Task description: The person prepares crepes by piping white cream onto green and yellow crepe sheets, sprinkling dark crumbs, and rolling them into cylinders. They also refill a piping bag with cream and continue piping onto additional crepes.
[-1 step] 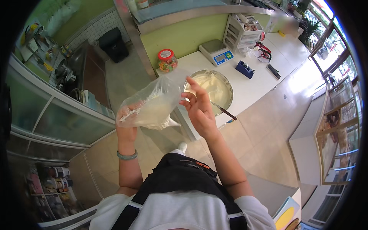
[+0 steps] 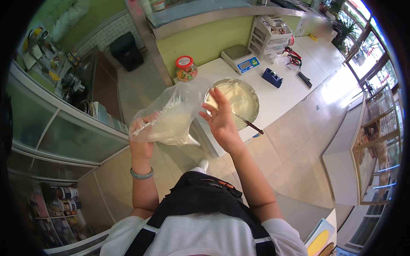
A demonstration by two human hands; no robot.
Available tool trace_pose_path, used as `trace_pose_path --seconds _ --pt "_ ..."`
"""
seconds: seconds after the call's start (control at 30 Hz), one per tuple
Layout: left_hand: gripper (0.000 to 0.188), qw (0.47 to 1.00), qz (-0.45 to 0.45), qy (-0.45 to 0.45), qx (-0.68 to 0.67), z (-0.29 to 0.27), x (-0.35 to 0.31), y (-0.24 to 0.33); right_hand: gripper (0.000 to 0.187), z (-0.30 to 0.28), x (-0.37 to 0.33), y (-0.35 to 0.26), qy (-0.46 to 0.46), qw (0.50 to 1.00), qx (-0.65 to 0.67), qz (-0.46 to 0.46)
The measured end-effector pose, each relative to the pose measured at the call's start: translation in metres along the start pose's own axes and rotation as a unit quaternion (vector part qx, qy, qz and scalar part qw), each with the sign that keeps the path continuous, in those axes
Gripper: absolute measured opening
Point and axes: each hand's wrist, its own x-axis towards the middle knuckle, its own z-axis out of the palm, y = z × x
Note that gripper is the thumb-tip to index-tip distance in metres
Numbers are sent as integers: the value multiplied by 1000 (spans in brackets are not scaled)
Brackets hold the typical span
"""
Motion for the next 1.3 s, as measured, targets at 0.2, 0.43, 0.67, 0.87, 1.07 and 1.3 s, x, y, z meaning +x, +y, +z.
trace_pose_path --seconds 0.2,0.43,0.67,0.87,1.07,1.3 --pt "17 995 -13 -44 92 24 5 9 64 4 16 -4 -150 893 -422 54" --pt "53 940 56 -305 146 56 46 37 31 29 23 -33 -153 918 -357 75" --pt "45 774 124 -586 205 102 110 59 28 19 36 -64 -236 843 -484 -7" --pt "39 803 11 -579 136 127 133 58 35 6 44 -69 -162 778 -604 -58" --pt "34 879 -26 -473 46 148 135 59 36 30 69 -118 -153 785 -589 117" --pt "27 890 64 -443 87 144 116 13 45 12 28 -83 -82 766 -580 264"
